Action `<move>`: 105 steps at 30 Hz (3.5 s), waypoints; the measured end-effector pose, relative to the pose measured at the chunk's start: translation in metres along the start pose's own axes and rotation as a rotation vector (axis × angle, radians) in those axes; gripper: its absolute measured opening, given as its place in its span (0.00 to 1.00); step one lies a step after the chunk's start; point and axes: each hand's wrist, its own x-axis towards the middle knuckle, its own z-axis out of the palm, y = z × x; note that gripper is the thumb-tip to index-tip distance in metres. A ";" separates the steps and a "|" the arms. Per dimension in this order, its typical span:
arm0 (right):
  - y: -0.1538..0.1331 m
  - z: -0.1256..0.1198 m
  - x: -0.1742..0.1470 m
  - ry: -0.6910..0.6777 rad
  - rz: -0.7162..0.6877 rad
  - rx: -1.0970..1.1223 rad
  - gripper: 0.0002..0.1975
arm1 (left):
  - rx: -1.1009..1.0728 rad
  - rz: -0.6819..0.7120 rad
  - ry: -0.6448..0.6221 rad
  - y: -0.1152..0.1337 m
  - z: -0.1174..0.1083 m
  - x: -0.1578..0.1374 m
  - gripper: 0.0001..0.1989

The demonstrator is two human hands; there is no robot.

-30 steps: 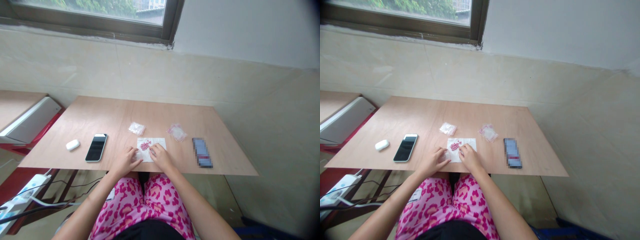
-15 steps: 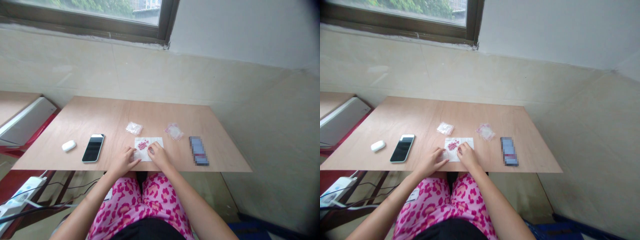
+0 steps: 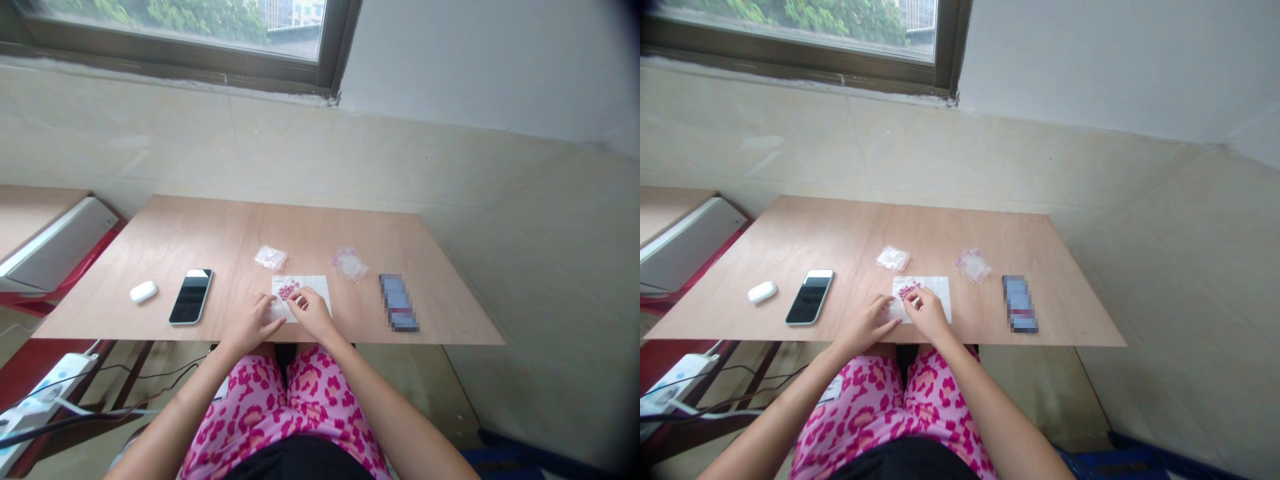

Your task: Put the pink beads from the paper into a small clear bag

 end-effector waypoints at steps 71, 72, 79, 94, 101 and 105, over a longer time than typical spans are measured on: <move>0.008 -0.011 0.003 -0.085 -0.035 0.040 0.07 | 0.029 -0.009 -0.030 0.001 -0.006 0.000 0.22; 0.012 -0.015 0.004 -0.053 -0.036 -0.018 0.08 | 0.030 -0.010 -0.027 0.001 -0.005 0.000 0.22; 0.036 -0.027 0.003 -0.063 -0.127 -0.328 0.19 | 0.056 0.000 -0.038 -0.001 -0.003 0.000 0.22; 0.029 -0.020 0.001 -0.082 -0.143 -0.403 0.07 | 0.058 0.012 -0.031 0.000 -0.005 0.001 0.21; 0.029 -0.014 -0.001 -0.040 -0.156 -0.422 0.06 | 0.013 0.002 -0.007 0.001 -0.005 0.001 0.21; 0.033 -0.013 0.000 -0.005 -0.143 -0.376 0.06 | 0.028 0.001 -0.011 0.000 -0.004 0.001 0.21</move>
